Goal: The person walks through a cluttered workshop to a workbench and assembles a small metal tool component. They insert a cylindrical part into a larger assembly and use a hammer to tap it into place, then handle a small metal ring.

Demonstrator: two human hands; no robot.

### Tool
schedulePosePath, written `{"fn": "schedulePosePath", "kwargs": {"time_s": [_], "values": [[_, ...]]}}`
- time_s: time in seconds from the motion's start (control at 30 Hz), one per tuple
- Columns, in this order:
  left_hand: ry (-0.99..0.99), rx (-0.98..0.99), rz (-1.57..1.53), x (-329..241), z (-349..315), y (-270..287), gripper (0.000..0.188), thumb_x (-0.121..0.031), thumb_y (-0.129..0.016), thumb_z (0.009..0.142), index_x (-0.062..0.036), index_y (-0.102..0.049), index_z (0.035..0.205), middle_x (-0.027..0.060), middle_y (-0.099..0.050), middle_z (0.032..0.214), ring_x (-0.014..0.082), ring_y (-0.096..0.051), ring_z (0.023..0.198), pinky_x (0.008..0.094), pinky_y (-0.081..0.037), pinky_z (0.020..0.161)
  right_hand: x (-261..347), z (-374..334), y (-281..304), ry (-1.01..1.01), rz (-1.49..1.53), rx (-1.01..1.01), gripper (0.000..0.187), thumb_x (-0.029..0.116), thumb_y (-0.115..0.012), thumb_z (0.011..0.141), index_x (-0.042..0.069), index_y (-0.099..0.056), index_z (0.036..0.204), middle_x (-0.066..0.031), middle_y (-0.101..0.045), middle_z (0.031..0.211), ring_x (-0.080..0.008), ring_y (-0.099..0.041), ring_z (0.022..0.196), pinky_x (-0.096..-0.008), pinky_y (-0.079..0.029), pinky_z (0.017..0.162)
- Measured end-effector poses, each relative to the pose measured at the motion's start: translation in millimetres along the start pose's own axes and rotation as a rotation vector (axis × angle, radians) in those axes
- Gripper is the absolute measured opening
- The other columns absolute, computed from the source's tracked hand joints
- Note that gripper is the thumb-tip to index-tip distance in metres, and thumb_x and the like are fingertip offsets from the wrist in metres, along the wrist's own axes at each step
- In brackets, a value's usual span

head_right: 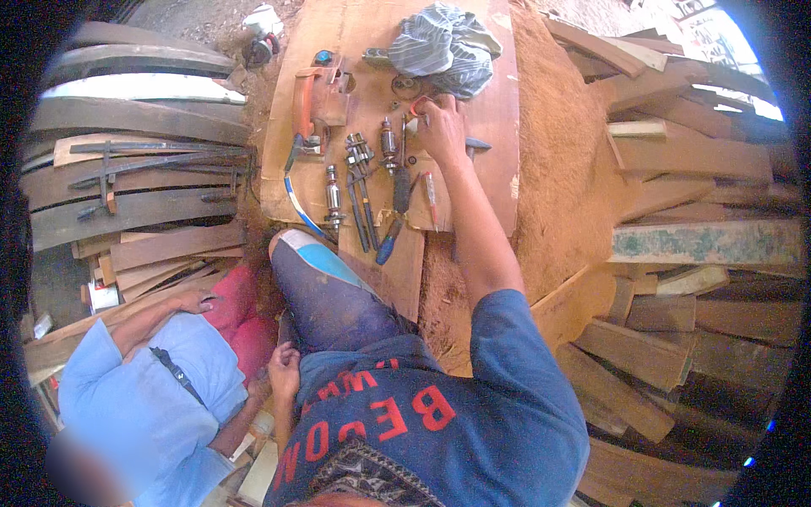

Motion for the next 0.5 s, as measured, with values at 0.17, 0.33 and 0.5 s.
{"fn": "schedulePosePath", "kwargs": {"time_s": [0.17, 0.33, 0.5], "values": [[0.013, -0.012, -0.041, 13, -2, -3, 0.034, -0.005, -0.066, 0.094, 0.0002, -0.060, 0.127, 0.0113, -0.070, 0.102, 0.0184, -0.066, 0.095, 0.0318, -0.052, 0.088, 29, 31, 0, 0.133, -0.143, 0.085, 0.029, 0.019, -0.071, 0.083, 0.024, -0.077, 0.111, -0.0134, -0.054, 0.132, -0.0388, -0.047, 0.126, -0.0562, -0.042, 0.103], [-0.006, -0.010, -0.051, 7, 0, -4, 0.033, -0.006, -0.066, 0.094, -0.0004, -0.061, 0.127, 0.0108, -0.070, 0.103, 0.0190, -0.065, 0.095, 0.0325, -0.052, 0.089, 17, 42, 3, 0.029, -0.250, 0.218, 0.031, 0.029, -0.072, 0.086, 0.033, -0.077, 0.116, -0.0103, -0.053, 0.134, -0.0370, -0.043, 0.132, -0.0568, -0.038, 0.107], [0.006, -0.021, -0.104, 33, 6, -10, 0.034, -0.008, -0.068, 0.093, -0.0004, -0.062, 0.126, 0.0102, -0.071, 0.102, 0.0193, -0.067, 0.095, 0.0337, -0.053, 0.088, 8, 27, 9, 0.067, -0.087, 0.063, 0.027, 0.030, -0.075, 0.084, 0.019, -0.077, 0.109, -0.0132, -0.054, 0.138, -0.0403, -0.045, 0.132, -0.0541, -0.038, 0.108]]}}
Point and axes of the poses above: each hand's wrist, its own z-axis towards the middle knuckle, its own y-axis out of the back of the hand, x = y × z, the point moved 5 cm from there along z, towards the middle knuckle
